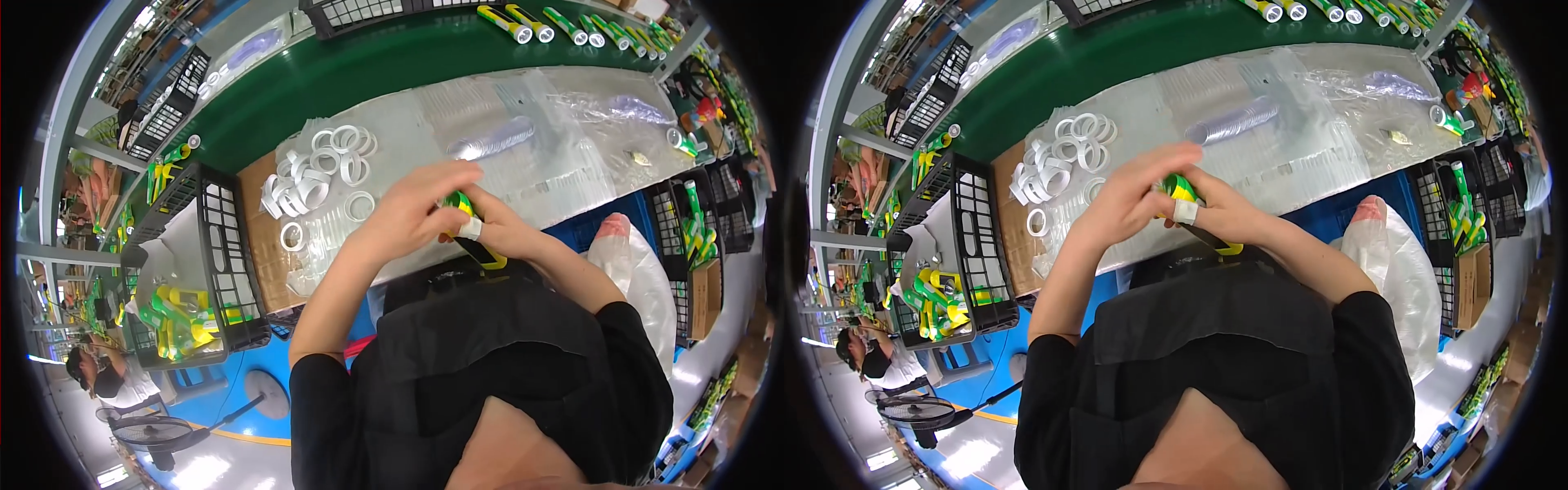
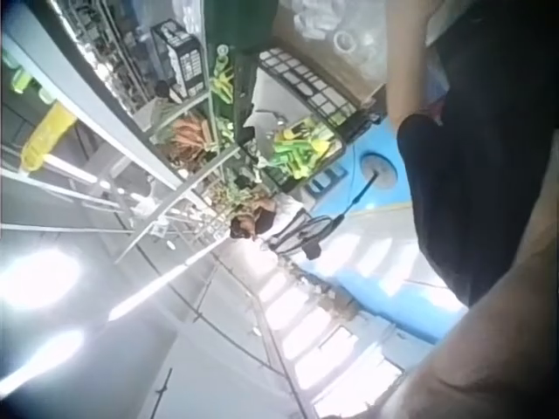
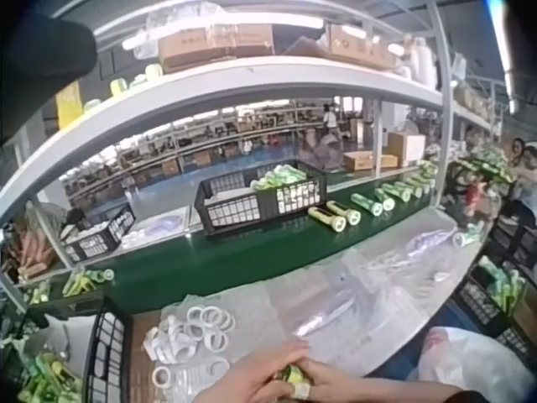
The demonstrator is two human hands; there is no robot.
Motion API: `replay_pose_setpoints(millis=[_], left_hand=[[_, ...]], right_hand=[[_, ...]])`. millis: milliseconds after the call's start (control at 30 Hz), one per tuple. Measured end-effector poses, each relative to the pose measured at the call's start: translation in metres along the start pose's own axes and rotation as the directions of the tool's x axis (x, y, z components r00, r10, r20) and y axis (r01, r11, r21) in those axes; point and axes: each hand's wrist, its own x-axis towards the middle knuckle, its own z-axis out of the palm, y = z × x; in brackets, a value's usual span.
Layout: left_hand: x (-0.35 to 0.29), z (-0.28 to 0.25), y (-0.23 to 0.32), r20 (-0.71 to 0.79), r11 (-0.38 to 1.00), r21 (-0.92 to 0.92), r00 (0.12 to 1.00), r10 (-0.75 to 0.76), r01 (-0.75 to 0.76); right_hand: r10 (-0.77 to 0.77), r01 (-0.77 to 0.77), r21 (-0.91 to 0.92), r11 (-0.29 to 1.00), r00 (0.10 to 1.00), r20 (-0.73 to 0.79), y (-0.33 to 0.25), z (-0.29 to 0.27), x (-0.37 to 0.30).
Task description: Assembling plastic flashlights by attaching lens caps and internal components to the flashlight bodies on a production line.
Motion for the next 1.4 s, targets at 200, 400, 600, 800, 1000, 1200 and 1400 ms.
replay_pose_setpoints(millis=[200,400,600,800,1000,1200,1400], left_hand=[[0.013,0.029,-0.009,-0.049,0.975,0.159,0.985,0.164,-0.155],[0.035,0.057,-0.076,-0.368,0.975,0.012,0.907,-0.204,0.224],[0.028,0.063,-0.114,-0.295,0.902,0.365,0.948,-0.124,0.231],[0.018,0.035,-0.044,-0.329,0.986,0.068,0.936,-0.122,0.152],[-0.017,0.03,-0.007,-0.302,0.975,0.22,0.951,0.063,0.005],[-0.033,0.034,-0.016,-0.35,0.985,0.148,0.928,0.131,-0.084],[-0.037,0.024,-0.018,-0.447,0.974,0.212,0.879,0.166,-0.076]], right_hand=[[-0.124,0.135,0.027,0.99,0.957,-0.263,0.014,0.009,-0.005],[-0.024,0.175,0.34,0.924,0.914,-0.405,0.007,-0.025,-0.015],[-0.06,0.195,0.311,0.93,0.917,-0.395,0.009,-0.034,-0.021],[-0.02,0.105,0.296,0.949,0.961,-0.275,0.007,-0.023,-0.013],[-0.07,0.106,0.278,0.955,0.988,-0.136,0.004,-0.004,0.001],[-0.024,0.03,0.212,0.977,0.999,-0.029,0.007,0.016,0.011],[0.003,0.02,0.27,0.963,0.997,-0.081,0.002,0.022,0.025]])
